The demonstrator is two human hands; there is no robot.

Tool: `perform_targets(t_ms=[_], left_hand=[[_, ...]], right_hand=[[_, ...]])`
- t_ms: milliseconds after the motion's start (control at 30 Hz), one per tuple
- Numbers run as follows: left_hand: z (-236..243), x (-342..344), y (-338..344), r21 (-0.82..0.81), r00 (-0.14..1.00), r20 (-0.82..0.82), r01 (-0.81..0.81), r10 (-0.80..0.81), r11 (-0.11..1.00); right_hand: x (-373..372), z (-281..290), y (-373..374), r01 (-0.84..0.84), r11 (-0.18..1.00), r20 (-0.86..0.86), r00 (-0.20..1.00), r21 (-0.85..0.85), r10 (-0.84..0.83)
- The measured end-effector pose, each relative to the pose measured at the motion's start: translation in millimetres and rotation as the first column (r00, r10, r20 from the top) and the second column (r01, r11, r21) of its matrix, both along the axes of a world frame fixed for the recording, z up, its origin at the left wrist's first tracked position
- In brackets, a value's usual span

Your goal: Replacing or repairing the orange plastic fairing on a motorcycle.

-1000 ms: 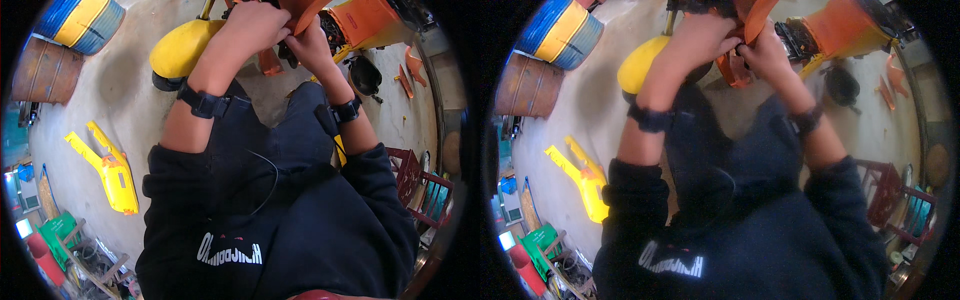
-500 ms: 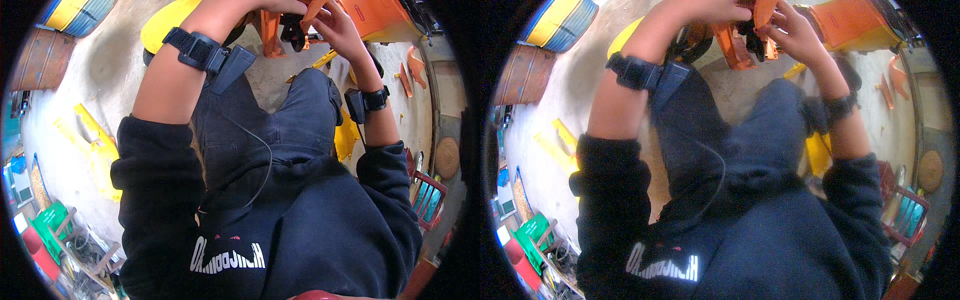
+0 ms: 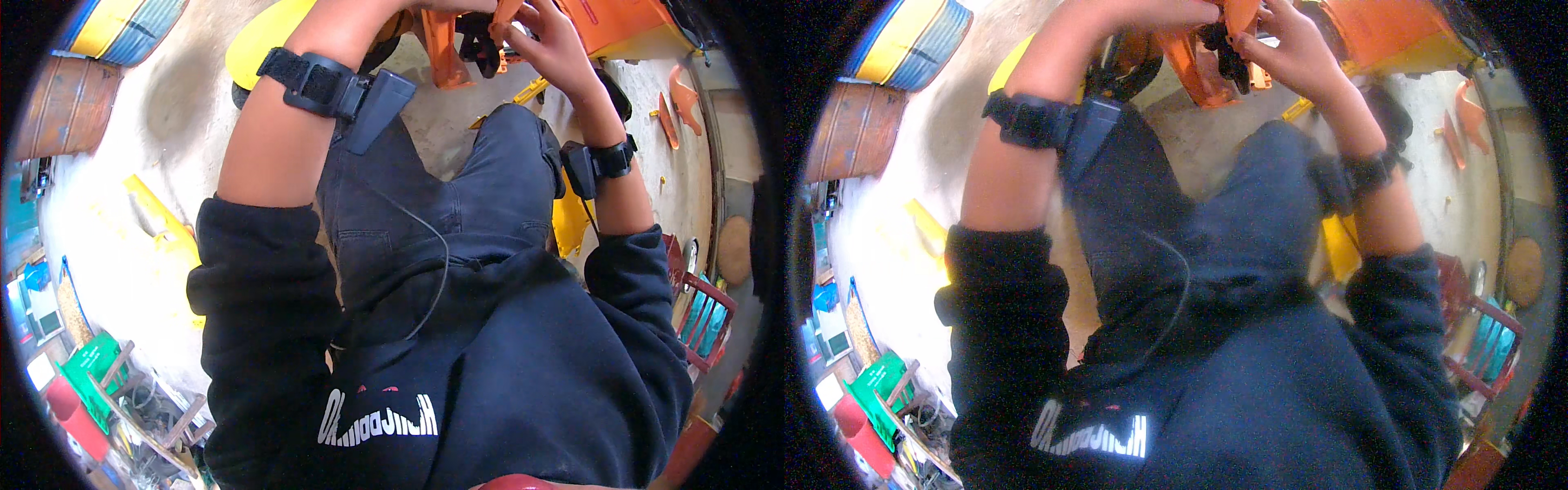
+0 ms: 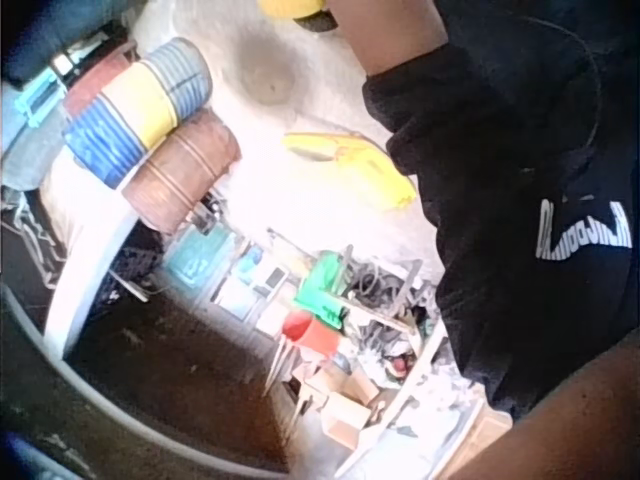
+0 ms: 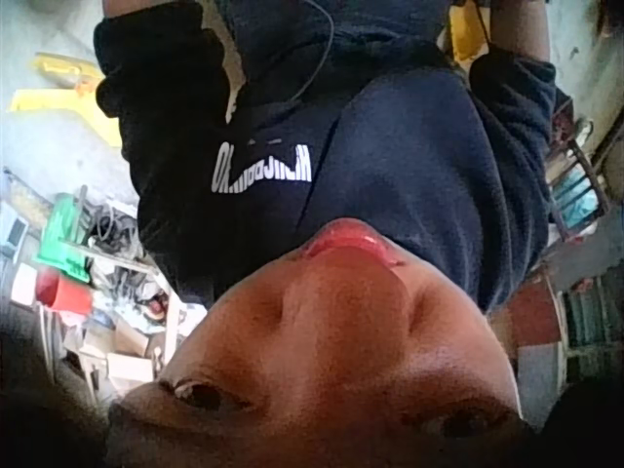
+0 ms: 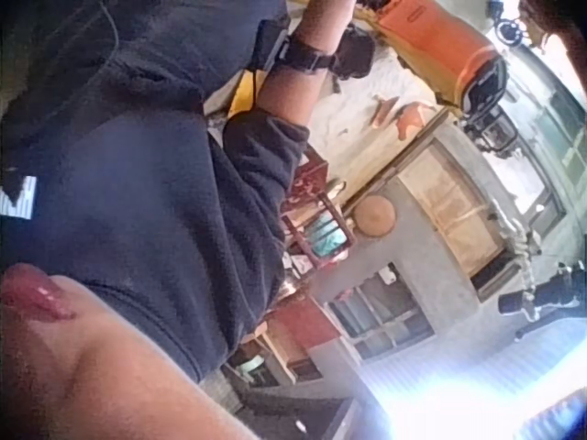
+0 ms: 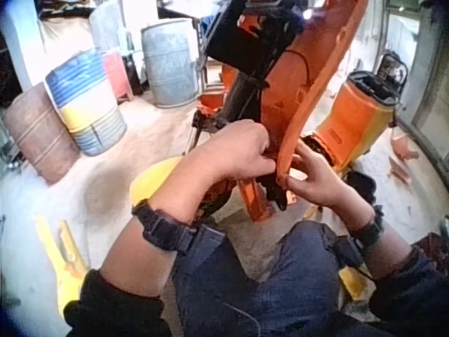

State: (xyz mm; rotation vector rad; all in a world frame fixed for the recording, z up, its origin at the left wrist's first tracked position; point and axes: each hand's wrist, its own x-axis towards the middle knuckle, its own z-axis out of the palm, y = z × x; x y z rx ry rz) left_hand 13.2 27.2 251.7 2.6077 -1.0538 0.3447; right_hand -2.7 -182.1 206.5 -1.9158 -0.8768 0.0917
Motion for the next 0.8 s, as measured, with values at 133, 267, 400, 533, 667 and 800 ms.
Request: perform_targets(t_ms=[133,267,400,533,667,800], left_hand=[[6,-3,1,-0.007,0.999,-0.043,-0.001,0.000,1.000],[8,-10,2,0.067,0.998,-0.012,-0.052,0.053,0.996],[3,-18,6,0.027,0.999,-0.007,-0.043,0.044,0.999],[-19,-43,10,-0.432,0.991,0.098,-0.040,0.091,0.901],[-105,-78,4,-0.944,0.804,0.038,-0.167,0.593,0.286],[-158,-94,-15,-0.715,0.733,-0.615,-0.673,0.290,0.186]], right_hand=[[6,-8,0,-0.004,1.000,0.127,0.992,0.014,0.002],[2,-7,6,0.036,0.999,0.185,0.982,0.023,-0.040],[-7,3,5,0.103,0.995,-0.018,0.995,0.007,-0.103],[21,-39,-22,0.016,0.993,0.124,0.992,0.115,-0.031],[31,-87,-38,0.055,0.993,0.026,0.998,0.108,-0.058],[44,-140,-50,0.147,0.989,-0.069,0.987,-0.027,-0.148]])
